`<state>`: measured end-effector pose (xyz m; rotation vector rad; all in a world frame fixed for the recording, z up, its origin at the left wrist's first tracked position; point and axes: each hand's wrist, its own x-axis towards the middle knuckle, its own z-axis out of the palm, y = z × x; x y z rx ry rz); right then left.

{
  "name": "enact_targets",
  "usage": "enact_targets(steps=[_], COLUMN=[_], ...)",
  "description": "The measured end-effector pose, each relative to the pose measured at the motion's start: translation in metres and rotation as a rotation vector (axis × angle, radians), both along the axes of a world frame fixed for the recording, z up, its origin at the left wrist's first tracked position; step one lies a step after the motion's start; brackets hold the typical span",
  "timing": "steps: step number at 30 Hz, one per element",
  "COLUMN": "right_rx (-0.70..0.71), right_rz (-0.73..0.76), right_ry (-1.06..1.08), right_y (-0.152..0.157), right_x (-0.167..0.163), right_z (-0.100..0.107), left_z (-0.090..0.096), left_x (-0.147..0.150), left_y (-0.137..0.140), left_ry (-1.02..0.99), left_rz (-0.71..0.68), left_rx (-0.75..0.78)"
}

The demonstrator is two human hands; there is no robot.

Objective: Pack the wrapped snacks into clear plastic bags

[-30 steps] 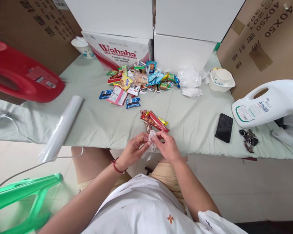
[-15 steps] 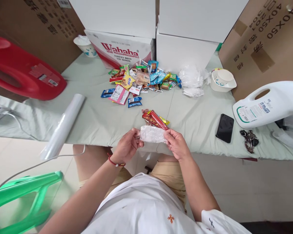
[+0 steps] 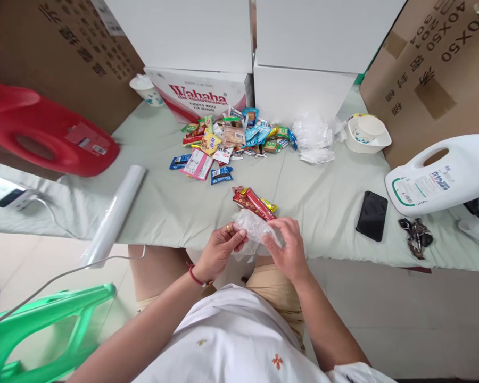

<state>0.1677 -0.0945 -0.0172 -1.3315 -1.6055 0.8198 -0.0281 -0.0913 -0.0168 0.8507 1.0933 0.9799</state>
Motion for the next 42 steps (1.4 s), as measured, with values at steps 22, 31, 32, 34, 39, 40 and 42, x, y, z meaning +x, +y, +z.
enact_targets(steps=[22, 31, 32, 34, 39, 40, 42], right_rx=[-0.68, -0.769, -0.789, -0.808, -0.667, -0.636, -0.594], right_rz=[-0.059, 0.151, 0.138, 0.061, -0.114, -0.118, -0.116], right_ry=[0.903, 0.848, 0.829, 0.813, 0.812, 0.807, 0.792], right_y=[0.061, 0.043, 0.042, 0.041, 0.039, 0.039, 0.038], right_x=[0.033, 0.036, 0.033, 0.027, 0.012, 0.01, 0.007], right_z=[-0.002, 0.002, 0.001, 0.0, 0.001, 0.002, 0.005], left_z=[0.009, 0.018, 0.016, 0.015, 0.017, 0.018, 0.018], left_x=[0.02, 0.006, 0.005, 0.002, 0.001, 0.002, 0.008], left_y=[0.022, 0.012, 0.011, 0.009, 0.005, 0.004, 0.001], left_ry=[-0.091, -0.162, -0.158, -0.113, -0.044, -0.055, -0.032], left_rz=[0.015, 0.005, -0.02, -0.049, 0.035, 0.044, 0.011], left_rx=[-0.163, -0.128, -0.13, -0.148, -0.241, -0.259, -0.27])
